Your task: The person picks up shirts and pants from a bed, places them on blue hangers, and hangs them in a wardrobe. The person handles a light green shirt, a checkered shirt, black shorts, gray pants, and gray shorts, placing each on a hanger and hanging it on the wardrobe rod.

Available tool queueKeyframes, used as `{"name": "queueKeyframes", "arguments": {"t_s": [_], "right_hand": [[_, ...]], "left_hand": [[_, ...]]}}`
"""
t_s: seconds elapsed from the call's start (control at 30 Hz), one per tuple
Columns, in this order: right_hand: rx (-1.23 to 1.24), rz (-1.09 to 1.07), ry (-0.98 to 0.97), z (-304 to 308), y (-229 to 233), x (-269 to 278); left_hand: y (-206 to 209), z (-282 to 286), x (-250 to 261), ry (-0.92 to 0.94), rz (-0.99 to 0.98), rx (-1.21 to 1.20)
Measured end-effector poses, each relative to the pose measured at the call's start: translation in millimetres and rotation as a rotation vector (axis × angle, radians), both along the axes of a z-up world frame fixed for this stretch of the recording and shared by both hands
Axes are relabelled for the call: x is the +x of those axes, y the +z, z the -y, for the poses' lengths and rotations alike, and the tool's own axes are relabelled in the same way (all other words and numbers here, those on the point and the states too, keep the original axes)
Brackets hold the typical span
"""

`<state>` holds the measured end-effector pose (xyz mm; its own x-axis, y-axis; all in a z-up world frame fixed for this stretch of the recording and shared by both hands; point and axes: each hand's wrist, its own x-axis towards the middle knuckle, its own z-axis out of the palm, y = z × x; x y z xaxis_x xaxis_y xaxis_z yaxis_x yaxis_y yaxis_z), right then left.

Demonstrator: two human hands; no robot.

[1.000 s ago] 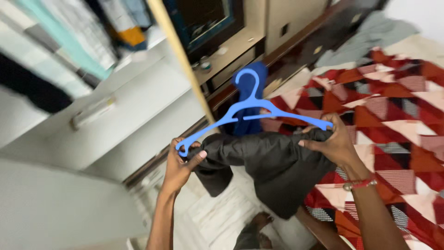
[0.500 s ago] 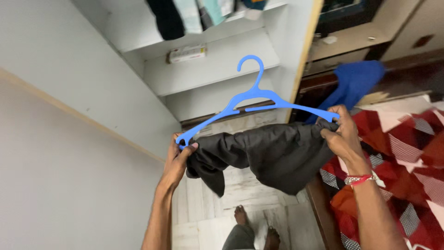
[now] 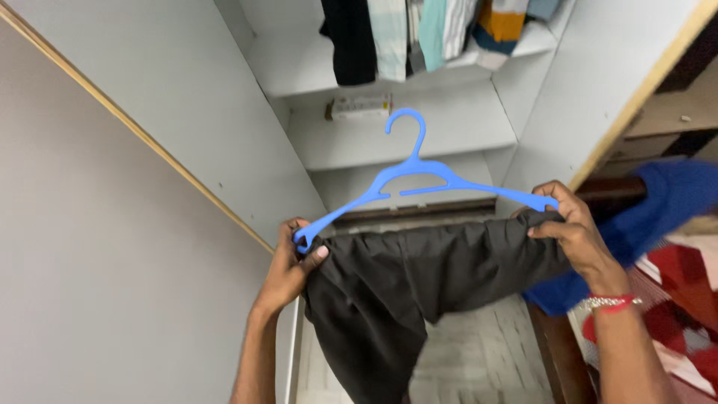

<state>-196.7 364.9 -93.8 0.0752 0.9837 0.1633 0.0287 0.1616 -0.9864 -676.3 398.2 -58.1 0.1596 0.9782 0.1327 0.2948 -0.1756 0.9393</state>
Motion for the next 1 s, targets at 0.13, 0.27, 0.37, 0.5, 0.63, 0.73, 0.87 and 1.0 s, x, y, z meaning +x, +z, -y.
{"name": "queueKeyframes", "arguments": {"t_s": [0.13,0.27,0.37,0.5,0.63,0.73,0.87,1.0], "right_hand": [[0.003,0.028,-0.064,-36.2,7.4,-14.6],[0.020,0.032,-0.028,-68.2,20.3,-30.1],[-0.007,-0.008,0.017,-92.5,39.1,-45.3],[-0.018,0.076,0.086,-126.3,63.0,-69.9],[-0.036,0.146,0.271,-157.4,84.3,-85.2],[-0.023,0.160,0.285,-179.3,97.5,-89.6],[-0.049,0.127,0.274,-219.0,118.8,-89.2],[0.055,0.120,0.367,-259.6,142.6,-84.1]], "left_hand": [[7.3,-46.9,-13.5,0.173,0.096,-0.028],[6.4,-92.4,-25.3,0.258,0.212,0.098],[6.0,-125.5,-34.7,0.283,0.226,0.158],[11.3,-169.9,-44.0,0.335,0.191,0.215],[20.4,-213.8,-42.3,0.429,0.124,0.309],[31.0,-248.4,-38.5,0.499,0.066,0.362],[50.2,-297.0,-29.9,0.489,0.072,0.487],[72.1,-344.5,-20.6,0.550,0.004,0.494]]}}
